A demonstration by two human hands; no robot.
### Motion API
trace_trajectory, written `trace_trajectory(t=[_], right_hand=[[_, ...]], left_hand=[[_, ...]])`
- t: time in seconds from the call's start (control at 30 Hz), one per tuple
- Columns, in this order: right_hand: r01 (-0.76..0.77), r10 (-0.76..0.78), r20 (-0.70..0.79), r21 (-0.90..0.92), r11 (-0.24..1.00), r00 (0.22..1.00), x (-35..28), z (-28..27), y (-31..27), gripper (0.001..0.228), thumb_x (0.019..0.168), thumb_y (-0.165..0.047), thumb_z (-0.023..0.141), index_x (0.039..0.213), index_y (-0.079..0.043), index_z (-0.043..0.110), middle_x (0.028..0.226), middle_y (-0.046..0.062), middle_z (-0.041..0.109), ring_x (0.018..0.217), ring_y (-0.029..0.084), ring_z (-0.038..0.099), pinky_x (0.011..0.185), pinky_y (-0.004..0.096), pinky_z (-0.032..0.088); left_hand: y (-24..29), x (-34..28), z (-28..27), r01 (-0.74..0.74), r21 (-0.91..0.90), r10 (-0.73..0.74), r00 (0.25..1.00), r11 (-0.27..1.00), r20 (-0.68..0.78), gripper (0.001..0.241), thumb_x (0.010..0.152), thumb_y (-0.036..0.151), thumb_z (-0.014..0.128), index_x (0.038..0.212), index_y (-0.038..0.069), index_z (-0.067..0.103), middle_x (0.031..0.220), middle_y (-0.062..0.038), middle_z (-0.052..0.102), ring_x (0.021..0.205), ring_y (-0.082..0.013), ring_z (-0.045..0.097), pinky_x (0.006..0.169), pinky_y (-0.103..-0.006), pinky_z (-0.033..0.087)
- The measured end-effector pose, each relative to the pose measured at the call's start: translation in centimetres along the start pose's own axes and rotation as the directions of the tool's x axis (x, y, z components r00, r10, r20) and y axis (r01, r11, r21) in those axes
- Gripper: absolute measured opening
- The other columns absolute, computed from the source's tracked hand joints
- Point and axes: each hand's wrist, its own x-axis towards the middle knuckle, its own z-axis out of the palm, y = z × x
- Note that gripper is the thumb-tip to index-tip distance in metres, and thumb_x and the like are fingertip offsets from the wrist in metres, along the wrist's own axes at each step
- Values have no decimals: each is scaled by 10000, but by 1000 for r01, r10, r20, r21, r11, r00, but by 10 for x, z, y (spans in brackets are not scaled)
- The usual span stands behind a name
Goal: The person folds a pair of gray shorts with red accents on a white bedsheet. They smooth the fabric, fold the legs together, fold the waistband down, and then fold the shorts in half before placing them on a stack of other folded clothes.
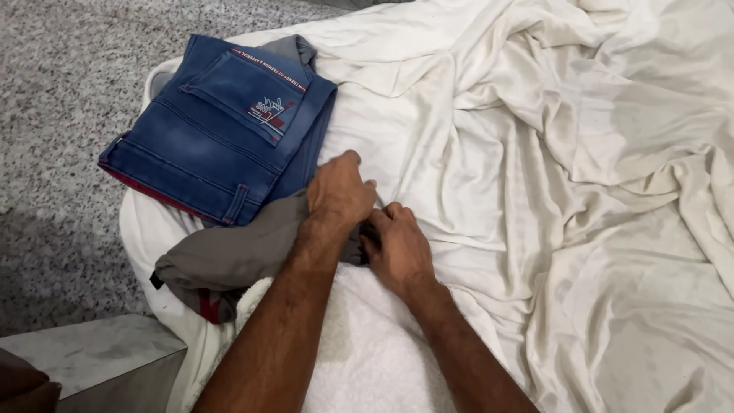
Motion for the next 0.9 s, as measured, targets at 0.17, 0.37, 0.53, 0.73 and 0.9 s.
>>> trace_trajectory(t=[0.17, 0.37, 0.53, 0.73, 0.9], right_hand=[[-62, 66, -35, 117, 991, 997, 3, 7, 17, 199, 875, -103, 697, 1074, -89, 697, 1054, 103, 593, 1061, 301, 582, 896, 432, 496], [-66, 165, -257, 353, 933, 952, -1, -26, 37, 94, 986, -137, 629, 1012, -49, 609, 900, 113, 659, 769, 248, 663, 723, 396, 534], [-177, 317, -139, 593, 786, 938, 0, -54, 40, 169, 1041, -203, 548, 1088, -40, 543, 769, 135, 734, 671, 126, 724, 614, 339, 543], [-86, 398, -179, 821, 564, 900, -24, -91, 64, 164, 1027, -178, 590, 1075, -21, 585, 865, 84, 730, 709, 136, 684, 611, 295, 602], [-86, 450, -317, 732, 676, 835, -68, -147, 109, 148, 1010, -150, 618, 1092, -33, 577, 831, 93, 706, 689, 129, 678, 585, 299, 599]], left_hand=[[-8, 4, 9, -4, 128, -3, 998, 992, 56, 428, 830, 125, 717, 1246, 52, 651, 1312, -196, 654, 1288, -357, 592, 1099, -484, 455], [3, -12, 10, -53, 182, 61, 997, 982, -42, 351, 897, 289, 669, 1166, 63, 682, 1220, -177, 700, 1259, -362, 584, 1132, -579, 321], [13, -22, 11, -71, 150, 88, 990, 986, -110, 460, 980, 470, 573, 1130, 50, 686, 1091, -217, 728, 1124, -381, 655, 1088, -609, 344], [46, -64, -5, -203, 48, 208, 960, 978, -185, 556, 1033, 524, 472, 953, 66, 777, 938, -227, 751, 943, -410, 709, 916, -521, 523], [59, -89, 8, -450, 43, 444, 891, 892, 92, 629, 997, 598, 440, 1085, 46, 726, 960, -218, 752, 997, -385, 696, 931, -509, 514]])
